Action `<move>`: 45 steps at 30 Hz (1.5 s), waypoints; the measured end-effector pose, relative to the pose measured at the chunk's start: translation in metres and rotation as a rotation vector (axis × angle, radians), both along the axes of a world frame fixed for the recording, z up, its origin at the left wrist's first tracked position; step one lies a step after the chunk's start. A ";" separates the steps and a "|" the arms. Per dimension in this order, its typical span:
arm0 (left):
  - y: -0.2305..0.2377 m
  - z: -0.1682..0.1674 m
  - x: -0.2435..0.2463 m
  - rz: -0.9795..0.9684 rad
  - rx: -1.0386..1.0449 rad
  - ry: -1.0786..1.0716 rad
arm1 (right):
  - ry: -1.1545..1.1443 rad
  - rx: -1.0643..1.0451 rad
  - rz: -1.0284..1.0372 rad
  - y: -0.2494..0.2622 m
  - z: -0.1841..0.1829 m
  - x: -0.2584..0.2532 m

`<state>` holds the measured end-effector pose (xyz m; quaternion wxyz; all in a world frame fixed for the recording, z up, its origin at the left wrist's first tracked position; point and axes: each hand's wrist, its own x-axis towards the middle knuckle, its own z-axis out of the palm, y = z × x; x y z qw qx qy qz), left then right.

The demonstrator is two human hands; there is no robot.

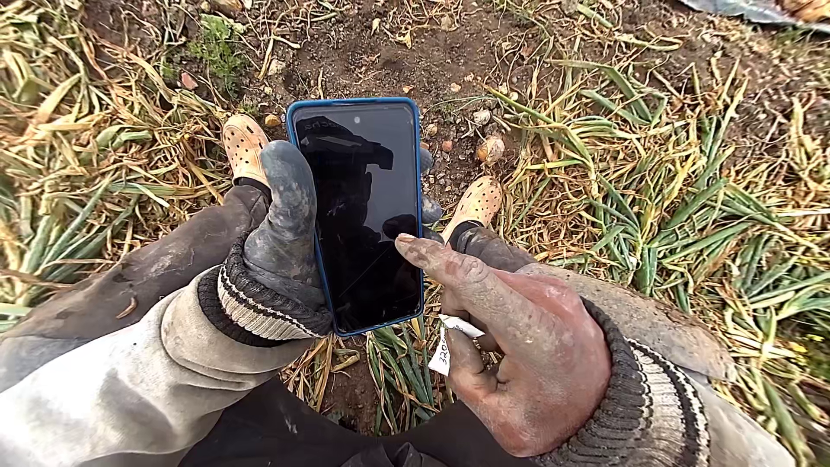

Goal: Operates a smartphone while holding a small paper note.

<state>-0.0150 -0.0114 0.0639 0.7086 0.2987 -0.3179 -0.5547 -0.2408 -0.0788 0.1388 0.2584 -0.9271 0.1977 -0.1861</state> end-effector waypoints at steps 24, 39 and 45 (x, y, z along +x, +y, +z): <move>-0.014 0.007 -0.012 -0.346 -0.044 0.386 | -0.342 0.185 -0.086 -0.032 0.003 -0.008; -0.021 0.025 -0.024 -0.235 0.118 0.315 | -0.373 0.104 -0.288 -0.042 0.007 -0.013; -0.012 0.013 -0.023 -0.250 0.057 0.336 | -0.419 0.121 -0.284 -0.045 0.007 -0.015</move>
